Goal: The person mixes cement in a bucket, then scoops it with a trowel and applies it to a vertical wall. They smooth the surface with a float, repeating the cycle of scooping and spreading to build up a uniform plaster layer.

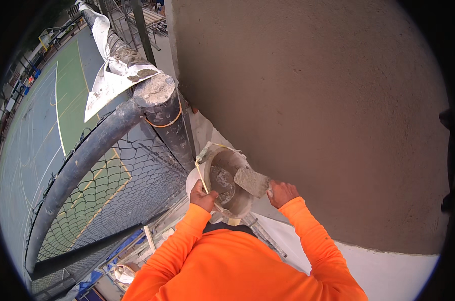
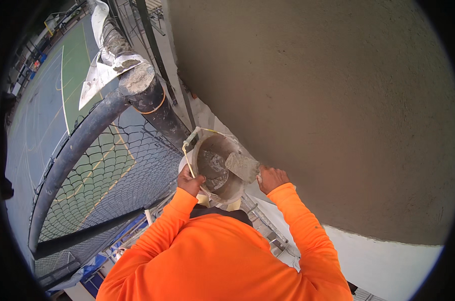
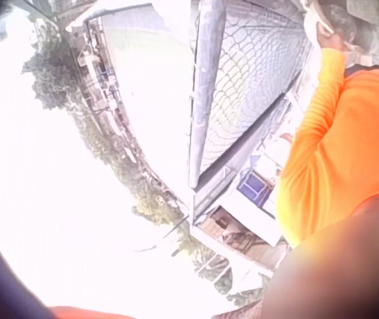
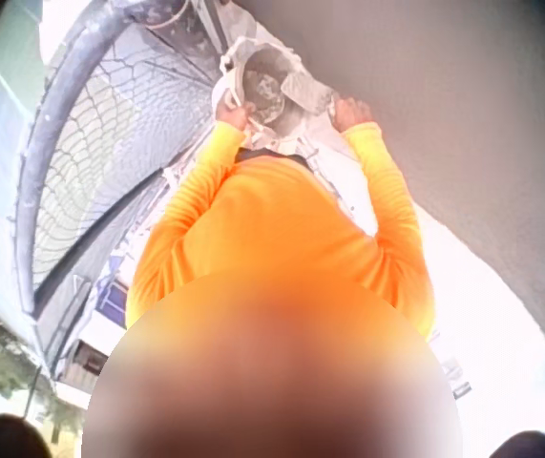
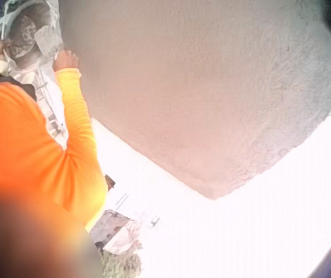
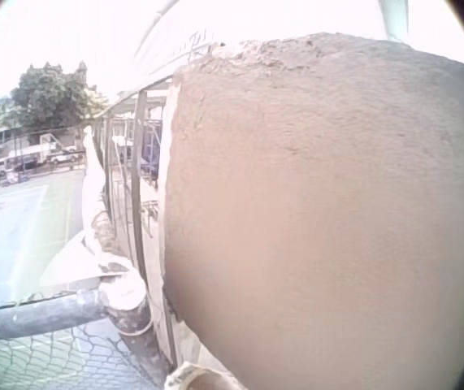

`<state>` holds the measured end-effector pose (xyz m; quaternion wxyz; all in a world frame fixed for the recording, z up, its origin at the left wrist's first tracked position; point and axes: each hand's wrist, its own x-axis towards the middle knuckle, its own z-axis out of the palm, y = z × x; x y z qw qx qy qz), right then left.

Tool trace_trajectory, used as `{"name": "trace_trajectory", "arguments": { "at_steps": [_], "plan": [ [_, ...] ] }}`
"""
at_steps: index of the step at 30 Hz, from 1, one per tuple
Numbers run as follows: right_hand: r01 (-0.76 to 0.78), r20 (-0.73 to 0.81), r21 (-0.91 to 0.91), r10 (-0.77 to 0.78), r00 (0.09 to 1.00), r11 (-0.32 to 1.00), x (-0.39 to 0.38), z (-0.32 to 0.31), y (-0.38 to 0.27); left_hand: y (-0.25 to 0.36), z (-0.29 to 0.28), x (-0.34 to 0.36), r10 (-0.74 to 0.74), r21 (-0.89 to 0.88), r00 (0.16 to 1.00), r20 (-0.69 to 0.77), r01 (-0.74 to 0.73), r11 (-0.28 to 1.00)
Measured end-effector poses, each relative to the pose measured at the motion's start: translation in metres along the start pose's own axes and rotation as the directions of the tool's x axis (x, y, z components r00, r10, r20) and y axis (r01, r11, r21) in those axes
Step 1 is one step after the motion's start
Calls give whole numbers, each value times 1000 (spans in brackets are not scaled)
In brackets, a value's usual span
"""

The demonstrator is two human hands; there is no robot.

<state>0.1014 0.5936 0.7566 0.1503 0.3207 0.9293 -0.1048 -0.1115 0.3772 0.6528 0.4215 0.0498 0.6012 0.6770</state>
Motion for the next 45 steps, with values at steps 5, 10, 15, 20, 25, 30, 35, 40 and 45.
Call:
{"name": "trace_trajectory", "arguments": {
  "at_steps": [5, 10, 15, 20, 25, 30, 35, 40, 45],
  "plan": [
    [70, -23, -158, -74, 997, 985, 18, 81, -16, 26, 26, -24, 177, 146, 978, 112, -192, 971],
    [67, -9, 60, -67, 998, 996, 3, 96, -26, 37, 30, -36, 121, 100, 989, 80, -128, 987],
    [96, -205, 259, -43, 978, 961, -36, 84, 7, 19, 25, -32, 122, 2, 993, -1, -122, 993],
    [57, -172, 224, -18, 985, 973, -25, 17, 7, 3, 15, -23, 127, -9, 985, -116, -128, 992],
    [187, -413, 130, -118, 903, 974, -17, -130, -11, -8, 0, -5, 107, -15, 985, -136, -110, 994],
    [559, -683, 112, -345, 643, 821, -14, -293, -62, -19, -18, -4, 59, -14, 985, -159, -62, 998],
    [790, -585, 492, -533, 611, 365, -2, -439, -116, -21, -30, -15, 113, -46, 973, -202, -125, 991],
    [803, -795, 595, -126, 593, 30, 64, -521, -138, -42, -30, -23, 156, -67, 955, -252, -178, 982],
    [852, -851, 521, 52, 523, -41, 64, -326, -75, -57, -32, -29, 156, -73, 945, -287, -184, 980]
  ]
}}
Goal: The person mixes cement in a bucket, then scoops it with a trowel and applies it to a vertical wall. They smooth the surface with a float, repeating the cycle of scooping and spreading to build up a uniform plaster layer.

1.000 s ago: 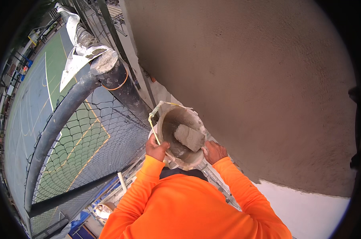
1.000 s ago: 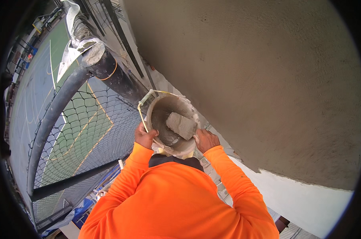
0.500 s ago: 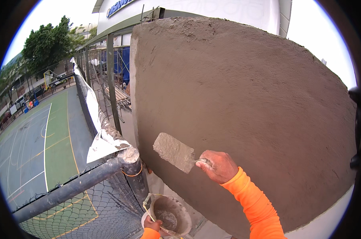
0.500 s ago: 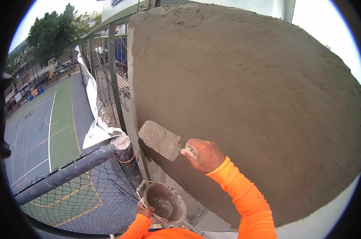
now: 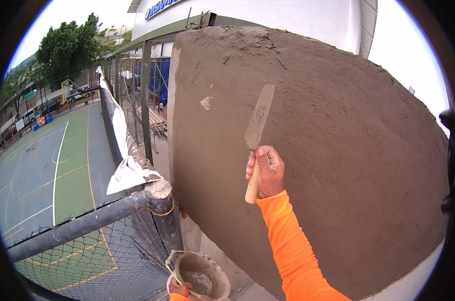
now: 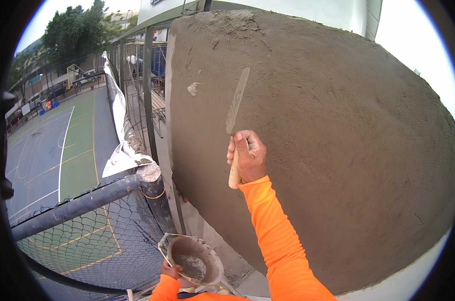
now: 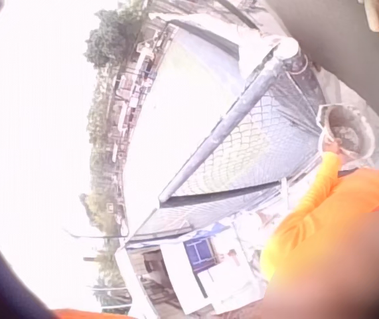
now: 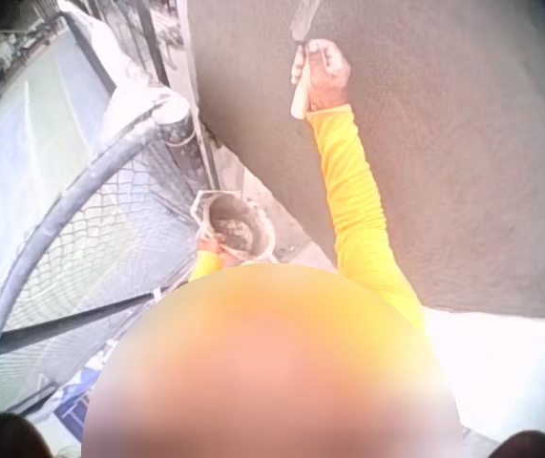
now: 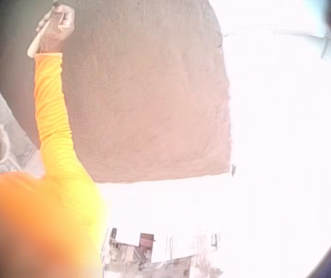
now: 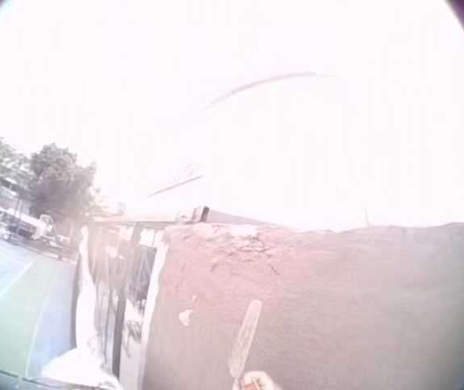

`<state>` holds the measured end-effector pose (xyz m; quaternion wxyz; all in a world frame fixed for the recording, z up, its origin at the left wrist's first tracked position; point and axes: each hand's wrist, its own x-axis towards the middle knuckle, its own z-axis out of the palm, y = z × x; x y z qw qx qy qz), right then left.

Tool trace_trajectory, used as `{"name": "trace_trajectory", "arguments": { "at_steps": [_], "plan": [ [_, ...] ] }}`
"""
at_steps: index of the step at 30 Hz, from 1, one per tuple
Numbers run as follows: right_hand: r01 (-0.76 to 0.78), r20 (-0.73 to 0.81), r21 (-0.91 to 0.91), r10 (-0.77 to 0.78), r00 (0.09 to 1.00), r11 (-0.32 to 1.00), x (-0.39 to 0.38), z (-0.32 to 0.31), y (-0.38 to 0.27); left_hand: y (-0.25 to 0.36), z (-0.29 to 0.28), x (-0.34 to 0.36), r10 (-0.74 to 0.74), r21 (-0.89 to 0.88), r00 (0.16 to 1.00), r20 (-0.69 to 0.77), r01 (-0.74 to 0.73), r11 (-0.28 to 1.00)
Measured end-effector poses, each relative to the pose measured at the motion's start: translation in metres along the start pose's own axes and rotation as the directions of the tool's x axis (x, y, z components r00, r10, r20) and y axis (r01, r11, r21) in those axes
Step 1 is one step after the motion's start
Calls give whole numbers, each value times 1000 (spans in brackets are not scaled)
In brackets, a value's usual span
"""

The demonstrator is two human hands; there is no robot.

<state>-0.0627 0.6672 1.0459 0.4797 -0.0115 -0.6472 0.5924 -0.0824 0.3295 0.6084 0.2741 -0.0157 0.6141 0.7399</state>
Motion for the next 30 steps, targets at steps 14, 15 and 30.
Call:
{"name": "trace_trajectory", "arguments": {
  "at_steps": [14, 15, 30],
  "plan": [
    [159, 144, -985, 811, 567, 64, -402, -128, 131, 41, 62, -54, -12, 150, 971, 239, -24, 988],
    [212, 125, -977, 807, 577, -1, -401, -125, 138, 46, 68, -56, -20, 155, 970, 244, -19, 988],
    [-67, 142, -956, 652, 745, 284, -304, -111, 65, 34, 65, -22, -95, -11, 981, 172, 98, 995]
  ]
}}
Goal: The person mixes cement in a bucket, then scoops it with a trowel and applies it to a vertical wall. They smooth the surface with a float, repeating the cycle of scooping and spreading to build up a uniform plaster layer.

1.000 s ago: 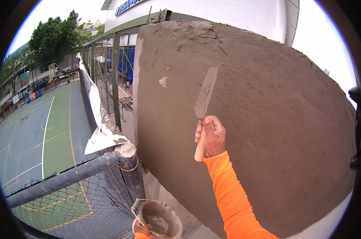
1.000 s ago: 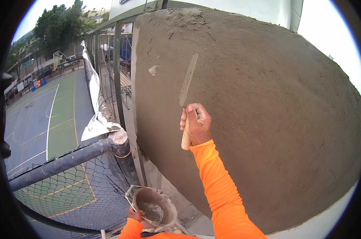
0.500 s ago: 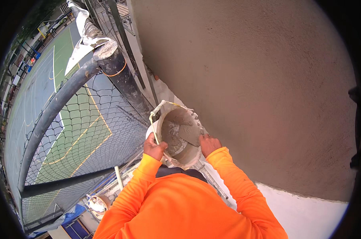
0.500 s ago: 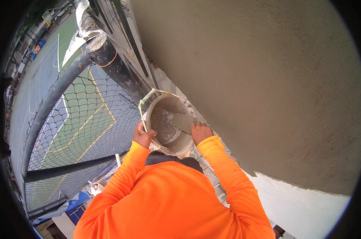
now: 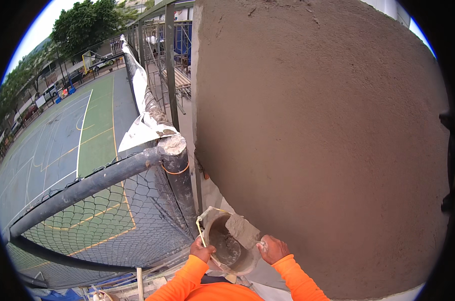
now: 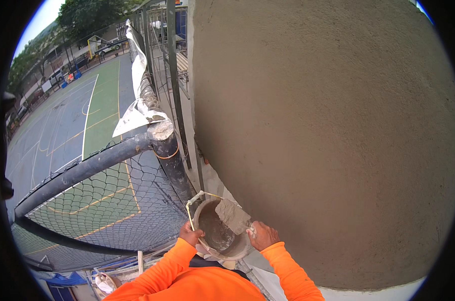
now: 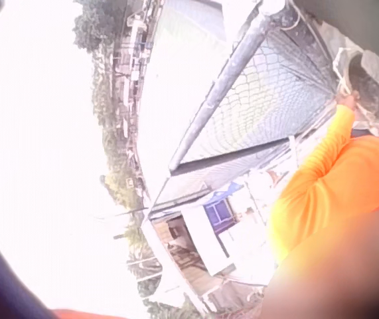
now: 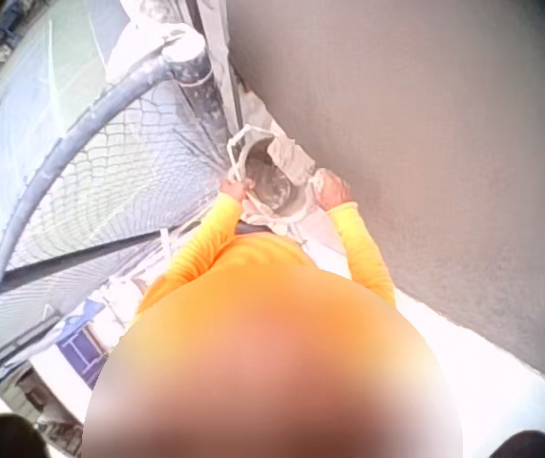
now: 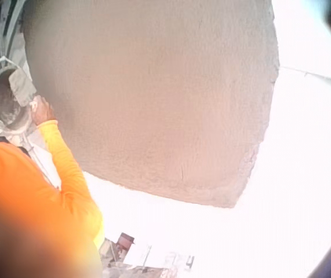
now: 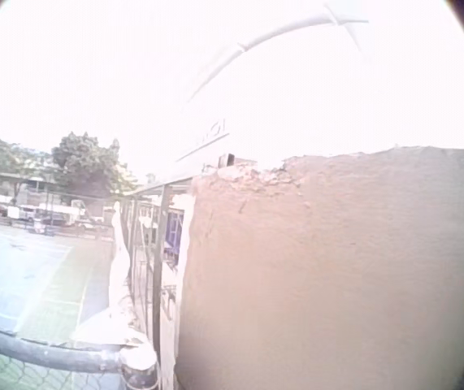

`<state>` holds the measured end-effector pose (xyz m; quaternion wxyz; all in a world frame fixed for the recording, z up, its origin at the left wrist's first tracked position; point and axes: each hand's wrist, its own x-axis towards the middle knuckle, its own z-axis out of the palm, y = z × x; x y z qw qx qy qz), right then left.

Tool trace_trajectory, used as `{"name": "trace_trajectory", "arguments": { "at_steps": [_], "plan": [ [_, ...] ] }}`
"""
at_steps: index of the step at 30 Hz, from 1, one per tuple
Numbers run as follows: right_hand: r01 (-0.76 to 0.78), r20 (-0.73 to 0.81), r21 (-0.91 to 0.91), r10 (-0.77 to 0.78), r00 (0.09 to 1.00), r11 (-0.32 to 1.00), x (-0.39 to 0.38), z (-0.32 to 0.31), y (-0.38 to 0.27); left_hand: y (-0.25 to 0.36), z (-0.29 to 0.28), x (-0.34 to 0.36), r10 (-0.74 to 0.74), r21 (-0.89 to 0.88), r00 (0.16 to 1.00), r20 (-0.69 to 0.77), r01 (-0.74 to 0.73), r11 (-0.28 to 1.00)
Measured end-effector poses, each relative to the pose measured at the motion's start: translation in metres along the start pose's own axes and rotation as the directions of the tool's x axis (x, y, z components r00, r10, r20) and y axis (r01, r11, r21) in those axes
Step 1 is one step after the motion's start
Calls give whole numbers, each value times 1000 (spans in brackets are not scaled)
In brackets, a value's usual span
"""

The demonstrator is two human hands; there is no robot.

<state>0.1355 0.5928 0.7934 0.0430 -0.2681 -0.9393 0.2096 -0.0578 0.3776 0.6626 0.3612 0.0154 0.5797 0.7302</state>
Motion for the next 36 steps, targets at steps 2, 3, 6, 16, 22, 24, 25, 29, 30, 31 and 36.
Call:
{"name": "trace_trajectory", "arguments": {
  "at_steps": [2, 3, 6, 16, 22, 24, 25, 29, 30, 31, 36],
  "plan": [
    [42, -97, 0, -41, 994, 999, 25, -45, -24, -3, -11, 6, -63, -66, 998, 13, 64, 996],
    [63, -162, -33, -68, 984, 997, 47, -71, -37, -2, -17, 15, -39, -1, 999, -3, 39, 999],
    [208, -319, -88, -225, 921, 974, 112, -148, -94, -7, -39, 29, -100, 182, 992, -71, 111, 977],
    [570, -205, 605, -584, 786, 556, 358, -314, -335, -27, -94, 67, -35, 226, 995, -97, 57, 972],
    [554, -677, 601, -2, 736, 576, 472, -352, -347, -36, -107, 72, -33, 197, 994, -104, 53, 979],
    [666, -783, 503, -37, 621, 551, 451, -328, -309, -38, -106, 73, 34, 135, 992, -120, -18, 991],
    [666, -782, 455, -93, 617, 591, 428, -304, -282, -38, -105, 75, 29, 182, 995, -97, -10, 983],
    [461, -571, 439, -157, 806, 771, 312, -174, -176, -36, -100, 77, -39, 213, 998, -39, 46, 976],
    [322, -442, 492, -87, 893, 809, 280, -141, -151, -33, -97, 80, -63, 208, 997, -41, 71, 975],
    [106, -249, 561, 44, 968, 821, 247, -108, -127, -31, -94, 79, -91, 204, 995, -43, 98, 974],
    [-411, 370, -157, 440, 818, 898, 82, 52, -29, -13, -69, 66, -85, 310, 996, -23, 88, 947]
  ]
}}
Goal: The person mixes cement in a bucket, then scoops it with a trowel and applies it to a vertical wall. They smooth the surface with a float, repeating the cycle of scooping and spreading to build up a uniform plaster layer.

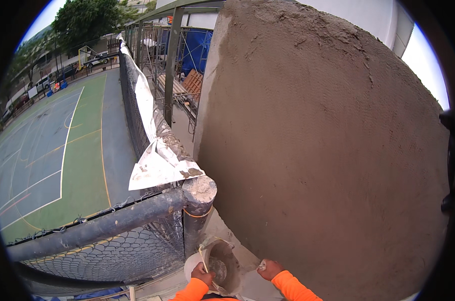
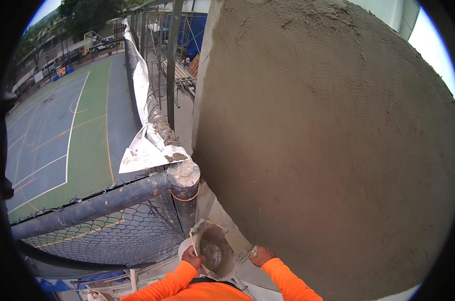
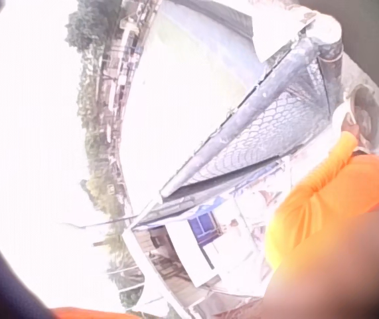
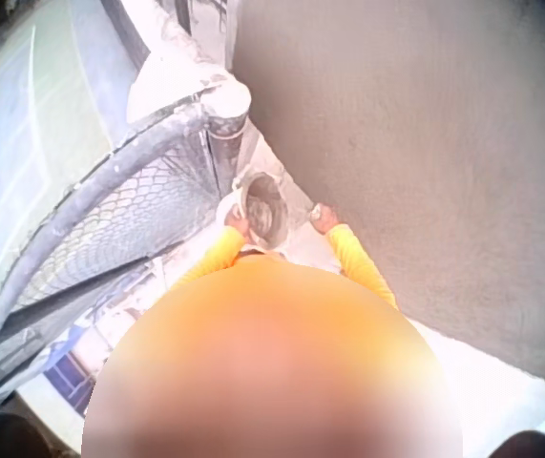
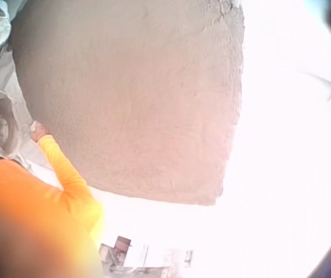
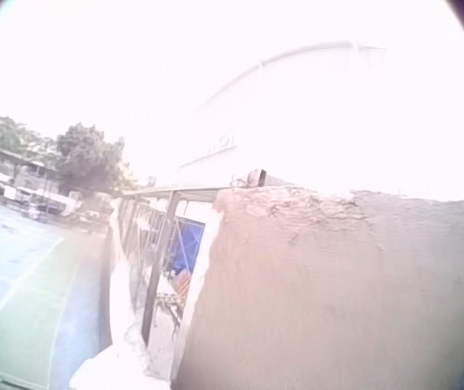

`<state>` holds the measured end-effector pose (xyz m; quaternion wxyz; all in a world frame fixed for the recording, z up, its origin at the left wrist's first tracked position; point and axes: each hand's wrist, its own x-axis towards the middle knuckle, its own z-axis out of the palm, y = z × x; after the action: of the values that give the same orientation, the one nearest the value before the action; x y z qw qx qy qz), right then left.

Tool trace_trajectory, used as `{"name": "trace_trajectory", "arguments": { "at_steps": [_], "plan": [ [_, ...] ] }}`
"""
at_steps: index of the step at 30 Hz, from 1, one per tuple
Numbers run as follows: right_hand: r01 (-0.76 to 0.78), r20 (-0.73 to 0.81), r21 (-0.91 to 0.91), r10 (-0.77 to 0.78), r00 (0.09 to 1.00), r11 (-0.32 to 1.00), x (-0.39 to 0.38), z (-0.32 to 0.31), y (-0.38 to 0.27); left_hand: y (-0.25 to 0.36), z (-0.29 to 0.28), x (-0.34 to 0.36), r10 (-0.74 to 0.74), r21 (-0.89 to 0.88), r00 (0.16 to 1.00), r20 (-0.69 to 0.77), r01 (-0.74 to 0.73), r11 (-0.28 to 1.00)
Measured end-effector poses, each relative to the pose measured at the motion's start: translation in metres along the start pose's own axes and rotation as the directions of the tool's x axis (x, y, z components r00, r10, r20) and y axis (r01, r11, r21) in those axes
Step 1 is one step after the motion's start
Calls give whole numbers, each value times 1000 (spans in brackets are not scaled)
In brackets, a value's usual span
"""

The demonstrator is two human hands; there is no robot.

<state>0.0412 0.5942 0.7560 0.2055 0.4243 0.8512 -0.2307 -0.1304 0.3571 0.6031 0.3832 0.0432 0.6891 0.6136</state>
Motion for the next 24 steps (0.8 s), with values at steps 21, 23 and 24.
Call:
{"name": "trace_trajectory", "arguments": {
  "at_steps": [21, 23, 24],
  "plan": [
    [379, -225, -30, -376, 899, 925, -25, 97, 42, 12, 24, -39, 71, -288, 997, 23, -62, 956],
    [395, -249, -47, -394, 885, 917, -21, 106, 30, 7, 3, -37, 55, -327, 998, -14, -56, 943],
    [409, -230, -27, -404, 886, 912, -20, 111, 22, 4, -7, -41, 36, -317, 999, -31, -44, 947]
  ]
}}
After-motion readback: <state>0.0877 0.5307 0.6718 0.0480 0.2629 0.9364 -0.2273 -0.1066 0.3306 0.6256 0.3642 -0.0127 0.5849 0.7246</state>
